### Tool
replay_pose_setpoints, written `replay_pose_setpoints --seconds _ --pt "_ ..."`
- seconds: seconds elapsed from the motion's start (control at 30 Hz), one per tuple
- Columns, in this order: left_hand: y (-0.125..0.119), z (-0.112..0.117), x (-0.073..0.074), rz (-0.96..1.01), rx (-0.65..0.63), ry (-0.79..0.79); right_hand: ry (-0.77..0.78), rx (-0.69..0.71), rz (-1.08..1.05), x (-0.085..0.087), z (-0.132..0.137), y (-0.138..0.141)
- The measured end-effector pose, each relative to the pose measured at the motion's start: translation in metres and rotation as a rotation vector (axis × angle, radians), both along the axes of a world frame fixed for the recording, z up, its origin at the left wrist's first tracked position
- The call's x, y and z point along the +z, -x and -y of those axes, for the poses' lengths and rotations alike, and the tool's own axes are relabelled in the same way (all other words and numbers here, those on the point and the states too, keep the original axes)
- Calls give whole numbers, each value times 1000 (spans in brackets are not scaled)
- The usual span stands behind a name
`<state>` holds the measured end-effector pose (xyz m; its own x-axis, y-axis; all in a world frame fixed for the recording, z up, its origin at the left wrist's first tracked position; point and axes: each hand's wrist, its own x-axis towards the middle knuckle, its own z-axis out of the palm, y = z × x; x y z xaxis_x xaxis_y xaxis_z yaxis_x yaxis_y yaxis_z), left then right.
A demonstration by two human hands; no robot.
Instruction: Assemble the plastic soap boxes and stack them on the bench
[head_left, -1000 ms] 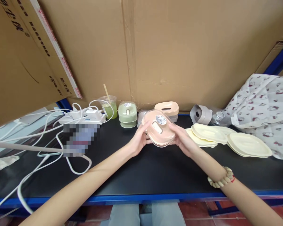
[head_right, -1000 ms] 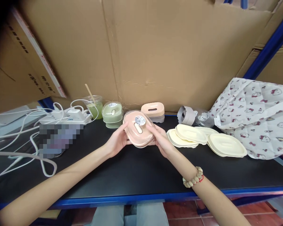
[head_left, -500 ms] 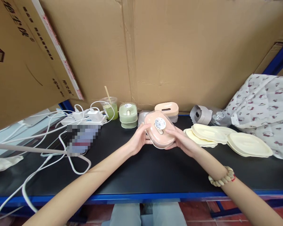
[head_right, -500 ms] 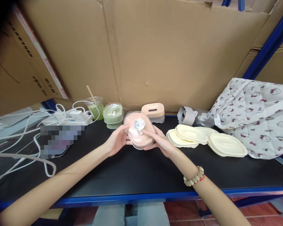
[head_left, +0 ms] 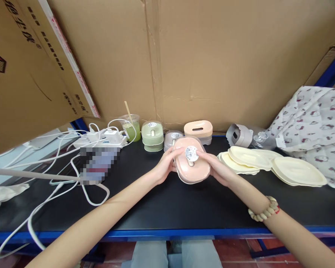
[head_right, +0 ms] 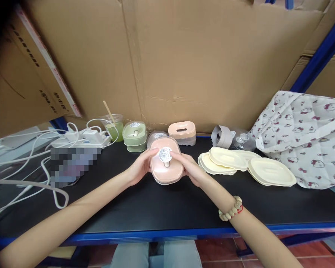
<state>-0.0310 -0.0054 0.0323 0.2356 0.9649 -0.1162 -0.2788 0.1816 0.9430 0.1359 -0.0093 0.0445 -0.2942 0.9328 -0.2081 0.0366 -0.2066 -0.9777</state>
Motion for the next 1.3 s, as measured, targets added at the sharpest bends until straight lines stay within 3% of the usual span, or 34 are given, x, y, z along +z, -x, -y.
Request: replay_pose_setpoints --seconds 0.27,0.43,0.63,0.77,0.83,0.93,1.0,1.07,1.13,1.3 --pt "4 -1 3 -142 14 39 -4 81 16 -3 -3 -5" --pt "7 -3 6 -200 -54 63 43 90 21 -4 -2 -5" --pt "9 -7 8 -88 30 83 -12 33 -11 0 -5 -8" --pt "7 -6 7 -102 -3 3 -96 -71 -59 5 -9 -12" --pt "7 -4 5 -237 99 -165 -114 -147 -119 6 -10 -13" --pt "7 -1 -2 -635 337 -719 -104 -189 -226 7 -10 -11" --pt "7 0 -7 -941 328 -1145 -106 -196 -272 6 -9 -9" --pt "5 1 -10 -1178 242 -1445 -113 -187 -289 4 -8 -6" --pt "2 2 -11 -1302 208 -1563 -124 -152 -311 0 -7 -3" --pt "-1 -3 -2 -1254 209 -1544 -201 -37 -387 -3 -6 -1"
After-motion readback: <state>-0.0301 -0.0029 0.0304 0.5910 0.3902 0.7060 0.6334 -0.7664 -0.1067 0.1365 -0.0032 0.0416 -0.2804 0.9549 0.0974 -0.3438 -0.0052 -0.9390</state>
